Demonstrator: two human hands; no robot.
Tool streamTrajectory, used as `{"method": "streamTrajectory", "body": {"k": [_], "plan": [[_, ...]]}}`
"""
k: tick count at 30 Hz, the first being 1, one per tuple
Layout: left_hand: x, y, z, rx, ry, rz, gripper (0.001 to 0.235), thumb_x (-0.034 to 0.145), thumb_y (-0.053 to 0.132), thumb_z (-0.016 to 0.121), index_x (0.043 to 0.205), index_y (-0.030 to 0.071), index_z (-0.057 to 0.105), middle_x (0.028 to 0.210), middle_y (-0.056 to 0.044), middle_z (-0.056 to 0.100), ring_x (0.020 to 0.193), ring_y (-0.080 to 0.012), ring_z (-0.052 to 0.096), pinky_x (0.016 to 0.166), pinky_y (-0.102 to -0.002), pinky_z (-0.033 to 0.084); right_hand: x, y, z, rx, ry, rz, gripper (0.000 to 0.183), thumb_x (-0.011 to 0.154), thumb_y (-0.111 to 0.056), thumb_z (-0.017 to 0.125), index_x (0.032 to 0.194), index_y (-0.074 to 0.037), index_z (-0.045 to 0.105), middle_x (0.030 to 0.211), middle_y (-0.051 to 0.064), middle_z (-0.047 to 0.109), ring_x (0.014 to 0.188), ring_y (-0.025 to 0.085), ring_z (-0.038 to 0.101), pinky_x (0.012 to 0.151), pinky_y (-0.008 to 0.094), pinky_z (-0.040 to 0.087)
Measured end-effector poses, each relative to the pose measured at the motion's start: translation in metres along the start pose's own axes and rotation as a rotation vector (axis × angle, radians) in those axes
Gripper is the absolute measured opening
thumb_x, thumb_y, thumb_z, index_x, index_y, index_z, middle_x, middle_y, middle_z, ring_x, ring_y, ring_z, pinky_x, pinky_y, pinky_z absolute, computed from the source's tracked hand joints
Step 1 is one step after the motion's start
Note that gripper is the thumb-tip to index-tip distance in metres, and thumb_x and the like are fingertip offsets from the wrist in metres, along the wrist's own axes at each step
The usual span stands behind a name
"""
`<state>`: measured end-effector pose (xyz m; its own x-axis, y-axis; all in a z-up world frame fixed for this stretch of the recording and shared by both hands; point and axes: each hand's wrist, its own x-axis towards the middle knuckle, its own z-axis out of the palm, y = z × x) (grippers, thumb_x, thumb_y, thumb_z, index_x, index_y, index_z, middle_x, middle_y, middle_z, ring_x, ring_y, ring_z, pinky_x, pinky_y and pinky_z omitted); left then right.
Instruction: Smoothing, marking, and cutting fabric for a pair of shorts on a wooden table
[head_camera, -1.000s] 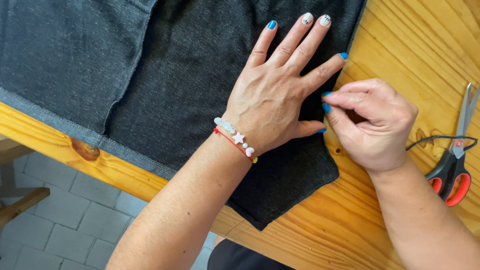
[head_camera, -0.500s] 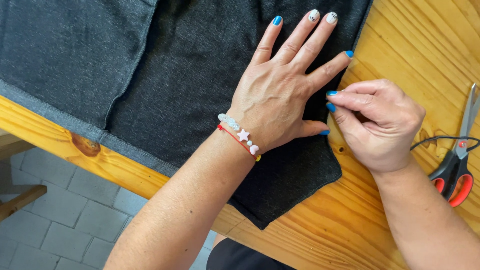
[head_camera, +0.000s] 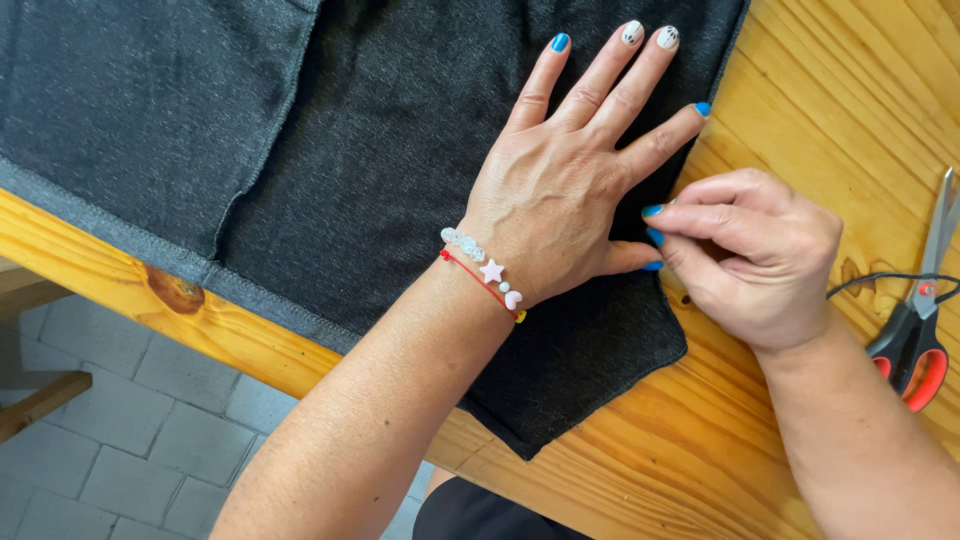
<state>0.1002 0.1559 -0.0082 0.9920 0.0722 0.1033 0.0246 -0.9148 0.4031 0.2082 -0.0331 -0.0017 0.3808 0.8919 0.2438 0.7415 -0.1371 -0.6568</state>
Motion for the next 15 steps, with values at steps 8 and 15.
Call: {"method": "streamTrajectory", "body": {"k": [8,15], "plan": [[0.0008,0.0001,-0.0010,0.019,-0.021,0.002,0.116,0.062,0.082,0.087,0.158,0.027,0.050,0.167,-0.017,0.018,0.157,-0.0328,0.020,0.129,-0.058,0.017,-0.0019,-0.0031,-0.0011,0.028,0.074,0.090,0.012,0.100,0.008,0.082,0.107,0.009,0.072,0.106,0.027,0.072,0.091,0.030,0.068,0.085,0.037,0.052],[0.0001,-0.0002,-0.0003,0.013,-0.021,0.006,0.117,0.062,0.080,0.088,0.158,0.026,0.050,0.167,-0.017,0.018,0.157,-0.0332,0.020,0.129,-0.059,0.017,-0.0038,-0.0012,0.0019,0.001,0.047,0.016,0.009,0.099,0.014,0.079,0.104,0.007,0.076,0.104,0.027,0.071,0.091,0.031,0.069,0.088,0.038,0.054]]}}
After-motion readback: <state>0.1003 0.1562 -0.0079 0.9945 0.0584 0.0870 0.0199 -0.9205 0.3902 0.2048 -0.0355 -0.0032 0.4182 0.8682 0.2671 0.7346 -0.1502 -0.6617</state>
